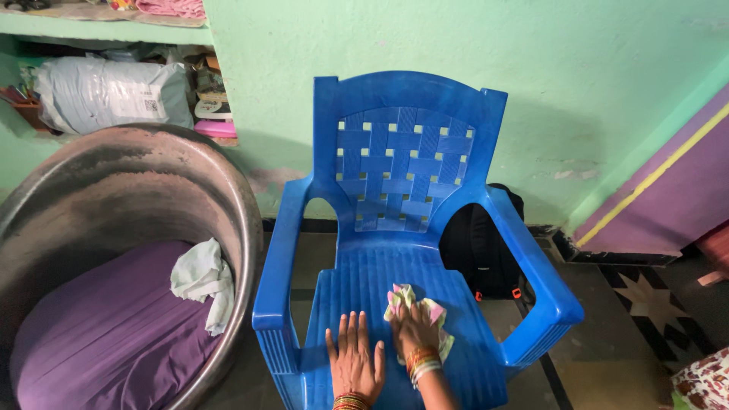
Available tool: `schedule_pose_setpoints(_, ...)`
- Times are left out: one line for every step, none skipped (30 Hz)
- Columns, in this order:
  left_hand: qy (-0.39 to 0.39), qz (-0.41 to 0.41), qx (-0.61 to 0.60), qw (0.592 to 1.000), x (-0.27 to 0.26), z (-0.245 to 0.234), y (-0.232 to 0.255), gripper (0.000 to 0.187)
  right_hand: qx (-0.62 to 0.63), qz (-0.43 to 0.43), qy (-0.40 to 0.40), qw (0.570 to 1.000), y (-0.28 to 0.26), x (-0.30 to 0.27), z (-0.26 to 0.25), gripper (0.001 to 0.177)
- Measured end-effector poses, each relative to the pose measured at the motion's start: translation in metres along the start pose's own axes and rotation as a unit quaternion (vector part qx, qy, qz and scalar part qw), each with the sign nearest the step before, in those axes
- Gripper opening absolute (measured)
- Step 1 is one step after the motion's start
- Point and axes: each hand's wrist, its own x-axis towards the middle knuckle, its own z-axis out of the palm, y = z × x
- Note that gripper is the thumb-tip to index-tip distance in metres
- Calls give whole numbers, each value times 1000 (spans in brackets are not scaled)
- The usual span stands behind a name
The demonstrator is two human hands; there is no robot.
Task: The person wipes a blue plastic chair with a patterned cloth. They clean the seat, armrests, and backrest in a repetitive manner.
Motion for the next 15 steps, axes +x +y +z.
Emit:
schedule_pose_setpoints(-10, -2, -3, 1000, 1, -1, 0, 69, -22, 1, 8, 1000, 1, 11, 4, 62)
schedule_pose_setpoints(-19, -7, -8, 1000, 0, -1, 1, 70, -46, 2, 15, 999, 2, 27, 9, 61)
schedule_pose_setpoints(-17, -5, -9, 1000, 0, -2, 3, 71, -71, 3, 22, 997, 3, 41, 15, 59)
schedule_pose_setpoints(-15, -1, -10, 1000, 0, -2, 2, 72, -62, -9, 36, 997, 4, 51, 24, 59)
schedule_pose_setpoints(-13, 3, -10, 1000, 0, -3, 2, 73, -54, -21, 50, 997, 3, 60, 34, 59)
schedule_pose_setpoints(-4, 11, -5, 1000, 0, -3, 1, 74, -46, -33, 64, 996, 2, 69, 41, 59)
schedule_pose_setpoints(5, 20, 1, 1000, 1, -3, 1, 75, -59, -97, 64, 992, -4, 76, 48, 55)
schedule_pose_setpoints(12, 28, 5, 1000, 0, -3, 1, 77, -72, -160, 62, 983, -11, 77, 54, 51)
schedule_pose_setpoints(21, 35, 8, 999, 0, -3, 1, 78, -85, -222, 60, 970, -19, 74, 56, 47)
schedule_pose_setpoints(30, 42, 9, 999, 0, -2, -1, 80, -82, -262, 56, 960, -24, 68, 54, 48)
schedule_pose_setpoints(39, 49, 11, 998, -1, -2, -1, 82, -80, -302, 52, 949, -31, 54, 51, 49)
schedule_pose_setpoints(44, 50, 7, 998, -1, -2, -2, 82, -76, -343, 48, 935, -36, 39, 43, 50)
schedule_pose_setpoints(50, 51, 3, 997, -2, -3, -2, 83, -35, -332, 22, 942, -38, 22, 33, 52)
schedule_pose_setpoints(56, 53, 0, 997, -2, -4, -2, 83, 6, -321, -2, 947, -39, 6, 23, 55)
schedule_pose_setpoints(56, 52, -3, 997, -2, -4, -2, 83, 47, -309, -26, 949, -40, -3, 14, 58)
